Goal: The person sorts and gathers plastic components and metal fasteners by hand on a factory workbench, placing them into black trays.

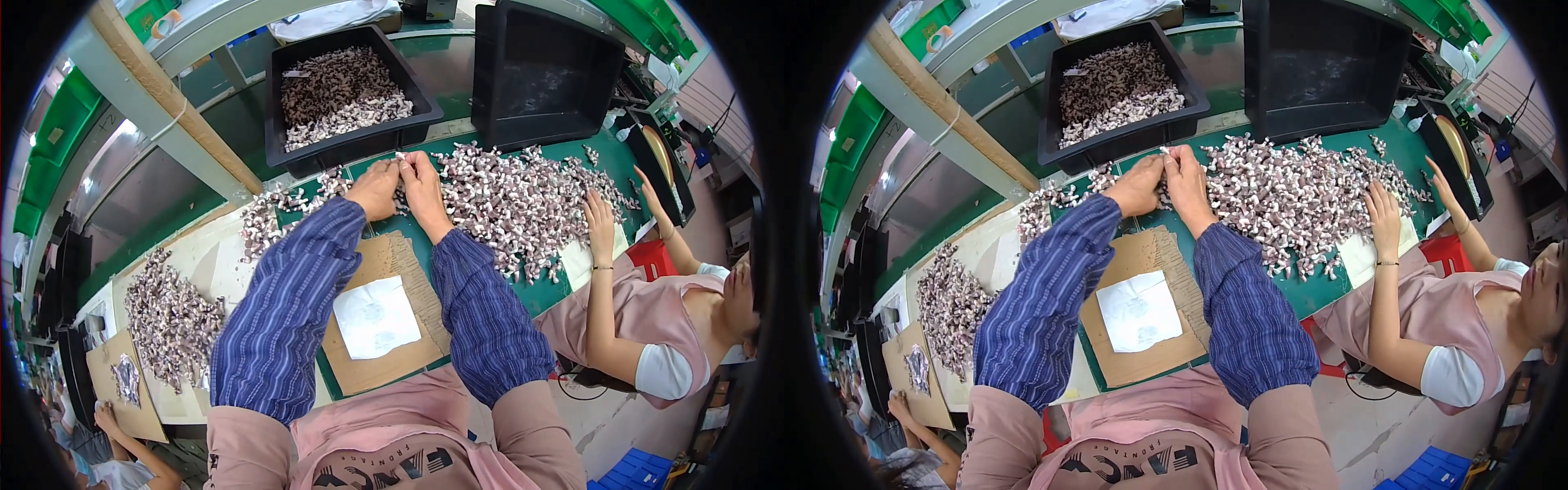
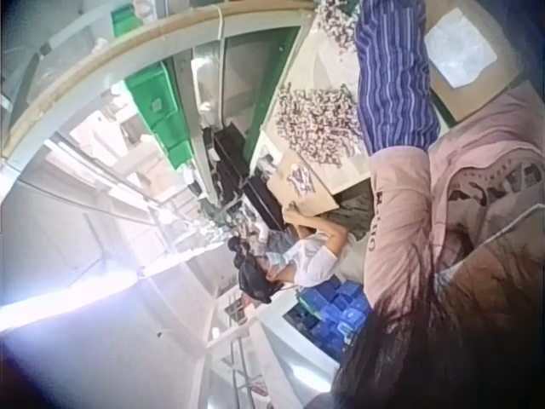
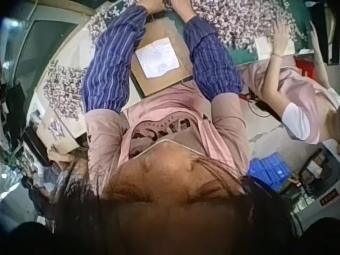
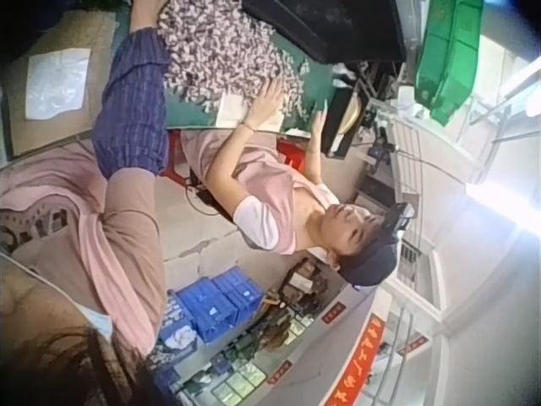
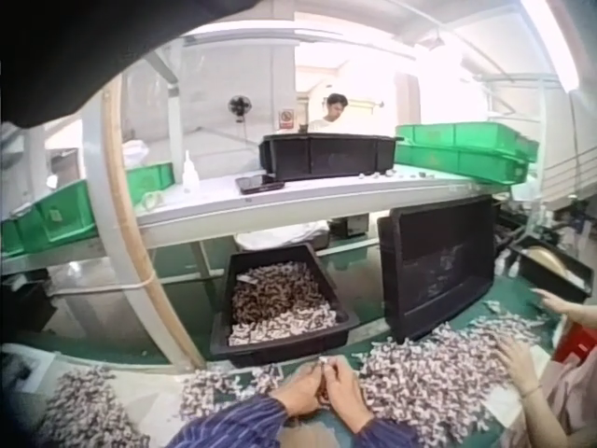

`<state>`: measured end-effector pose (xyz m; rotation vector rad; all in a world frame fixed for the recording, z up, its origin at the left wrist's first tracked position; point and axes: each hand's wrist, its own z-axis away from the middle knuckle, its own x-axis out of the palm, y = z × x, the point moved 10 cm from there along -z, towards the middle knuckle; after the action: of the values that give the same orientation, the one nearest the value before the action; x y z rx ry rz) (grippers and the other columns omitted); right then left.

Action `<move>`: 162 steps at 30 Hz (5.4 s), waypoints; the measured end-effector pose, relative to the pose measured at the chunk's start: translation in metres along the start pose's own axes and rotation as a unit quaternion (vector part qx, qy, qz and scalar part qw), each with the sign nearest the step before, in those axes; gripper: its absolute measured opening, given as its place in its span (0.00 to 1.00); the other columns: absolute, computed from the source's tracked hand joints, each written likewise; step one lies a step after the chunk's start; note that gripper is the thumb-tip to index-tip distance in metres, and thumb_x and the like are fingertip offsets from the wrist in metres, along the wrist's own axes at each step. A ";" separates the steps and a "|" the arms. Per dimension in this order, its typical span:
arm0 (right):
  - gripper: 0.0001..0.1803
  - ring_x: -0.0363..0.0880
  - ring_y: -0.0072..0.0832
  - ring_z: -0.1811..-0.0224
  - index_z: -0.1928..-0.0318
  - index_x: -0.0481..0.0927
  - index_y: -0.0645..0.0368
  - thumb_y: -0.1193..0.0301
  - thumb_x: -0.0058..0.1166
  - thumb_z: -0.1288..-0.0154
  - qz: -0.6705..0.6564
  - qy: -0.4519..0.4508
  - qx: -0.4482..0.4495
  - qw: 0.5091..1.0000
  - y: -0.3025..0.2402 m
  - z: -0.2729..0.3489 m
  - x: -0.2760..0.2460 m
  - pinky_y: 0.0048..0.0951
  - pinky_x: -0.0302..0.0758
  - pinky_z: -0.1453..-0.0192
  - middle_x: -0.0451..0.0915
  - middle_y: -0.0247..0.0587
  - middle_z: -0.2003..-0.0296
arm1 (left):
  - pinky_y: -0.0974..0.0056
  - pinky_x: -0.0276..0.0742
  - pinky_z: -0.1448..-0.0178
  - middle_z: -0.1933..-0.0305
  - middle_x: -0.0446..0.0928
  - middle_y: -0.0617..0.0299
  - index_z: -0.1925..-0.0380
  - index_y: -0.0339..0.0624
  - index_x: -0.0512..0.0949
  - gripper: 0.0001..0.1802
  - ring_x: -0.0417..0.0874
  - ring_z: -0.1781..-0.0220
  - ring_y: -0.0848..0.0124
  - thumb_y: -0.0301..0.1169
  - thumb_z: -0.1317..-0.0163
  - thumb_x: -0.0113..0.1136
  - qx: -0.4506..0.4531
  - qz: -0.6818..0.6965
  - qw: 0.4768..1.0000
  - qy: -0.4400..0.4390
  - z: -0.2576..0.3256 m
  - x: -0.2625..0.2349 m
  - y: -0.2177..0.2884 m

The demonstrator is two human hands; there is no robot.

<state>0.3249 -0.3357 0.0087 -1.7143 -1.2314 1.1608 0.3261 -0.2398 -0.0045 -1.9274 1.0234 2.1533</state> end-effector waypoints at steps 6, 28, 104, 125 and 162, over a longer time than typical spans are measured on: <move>0.10 0.81 0.42 0.57 0.56 0.73 0.65 0.68 0.50 0.25 -0.095 0.054 0.015 0.994 0.021 0.002 -0.013 0.39 0.76 0.50 0.81 0.53 0.61 | 0.45 0.53 0.19 0.26 0.62 0.38 0.26 0.33 0.57 0.51 0.57 0.20 0.43 0.37 0.50 0.67 -0.044 0.078 0.995 0.052 0.010 -0.002 0.013; 0.10 0.79 0.58 0.55 0.55 0.72 0.62 0.67 0.47 0.26 0.009 0.159 0.043 0.986 0.005 0.006 -0.017 0.51 0.75 0.50 0.80 0.60 0.62 | 0.51 0.73 0.34 0.41 0.79 0.46 0.40 0.40 0.76 0.20 0.78 0.38 0.50 0.36 0.28 0.51 -0.032 0.062 0.960 0.270 -0.010 0.002 -0.002; 0.06 0.82 0.43 0.67 0.61 0.78 0.62 0.71 0.56 0.31 0.140 -0.072 -0.025 0.987 -0.042 -0.019 -0.008 0.40 0.76 0.60 0.81 0.50 0.71 | 0.53 0.77 0.44 0.56 0.85 0.47 0.58 0.35 0.84 0.09 0.83 0.51 0.51 0.25 0.35 0.60 -0.152 0.046 0.898 0.409 0.268 -0.135 -0.081; 0.06 0.81 0.59 0.55 0.64 0.79 0.65 0.75 0.50 0.35 0.251 -0.287 -0.097 0.920 -0.034 -0.007 -0.001 0.52 0.76 0.51 0.83 0.61 0.63 | 0.53 0.71 0.32 0.39 0.75 0.48 0.41 0.32 0.76 0.35 0.72 0.35 0.52 0.33 0.50 0.74 0.064 -0.207 0.976 -0.012 0.049 -0.044 0.037; 0.05 0.85 0.25 0.62 0.57 0.73 0.66 0.76 0.49 0.23 -0.231 -0.025 0.139 0.962 -0.030 0.095 -0.110 0.25 0.83 0.57 0.83 0.47 0.55 | 0.49 0.83 0.58 0.65 0.81 0.45 0.59 0.37 0.76 0.11 0.85 0.64 0.46 0.34 0.31 0.57 -0.009 -0.103 0.986 0.131 -0.017 -0.002 0.030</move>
<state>0.2105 -0.4273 0.0320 -1.1173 -1.3352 1.0343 0.3270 -0.2719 0.0099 -2.2566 0.7969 1.8433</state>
